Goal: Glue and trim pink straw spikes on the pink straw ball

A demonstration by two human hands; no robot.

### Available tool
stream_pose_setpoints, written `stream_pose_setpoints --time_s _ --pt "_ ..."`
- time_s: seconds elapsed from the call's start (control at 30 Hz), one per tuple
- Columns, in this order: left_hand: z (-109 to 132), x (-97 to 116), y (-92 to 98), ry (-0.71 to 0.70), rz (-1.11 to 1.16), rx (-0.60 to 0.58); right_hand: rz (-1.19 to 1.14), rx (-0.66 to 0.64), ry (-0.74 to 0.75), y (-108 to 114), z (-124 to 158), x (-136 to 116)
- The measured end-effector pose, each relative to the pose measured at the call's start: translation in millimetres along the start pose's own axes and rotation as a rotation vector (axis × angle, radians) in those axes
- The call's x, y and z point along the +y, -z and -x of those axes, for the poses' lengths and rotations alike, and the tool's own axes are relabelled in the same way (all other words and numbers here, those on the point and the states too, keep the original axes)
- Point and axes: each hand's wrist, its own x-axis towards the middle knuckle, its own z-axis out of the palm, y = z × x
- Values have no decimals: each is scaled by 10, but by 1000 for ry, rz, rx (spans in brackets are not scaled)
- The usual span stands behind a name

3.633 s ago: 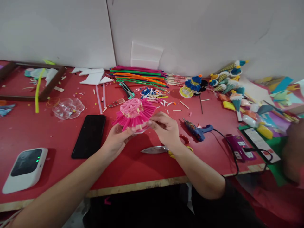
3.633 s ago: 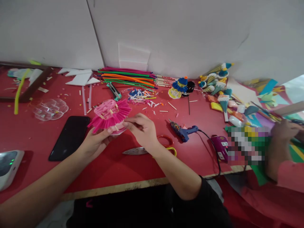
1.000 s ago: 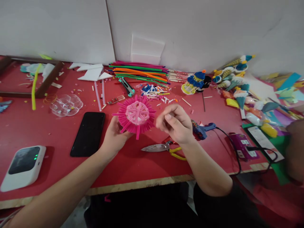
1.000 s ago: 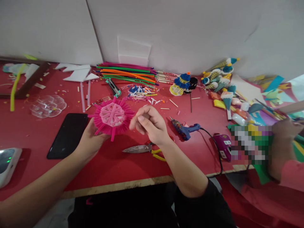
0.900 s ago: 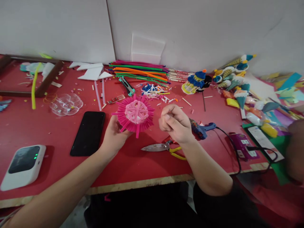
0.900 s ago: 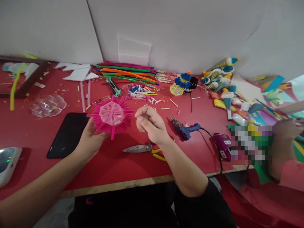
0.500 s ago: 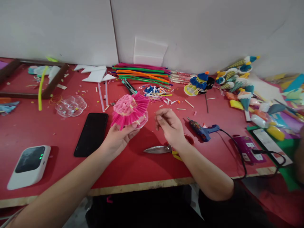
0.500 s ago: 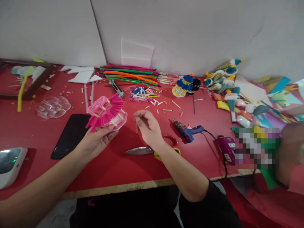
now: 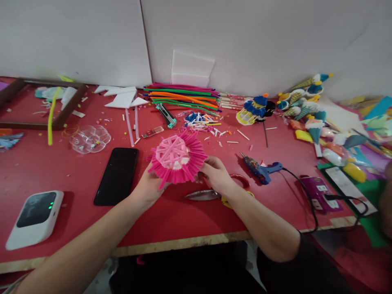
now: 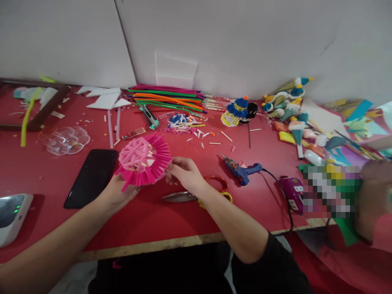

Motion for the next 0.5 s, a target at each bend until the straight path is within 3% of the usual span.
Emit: stream_pose_setpoints --time_s 0.2,0.4,0.5 --pt "28 -29 -45 -109 -14 40 4 75 -28 -57 -11 -3" --pt "62 -19 42 -174 -348 -16 36 -161 66 -93 65 -32" --pt "41 -38 115 -221 -368 15 45 -221 100 -100 98 -34"
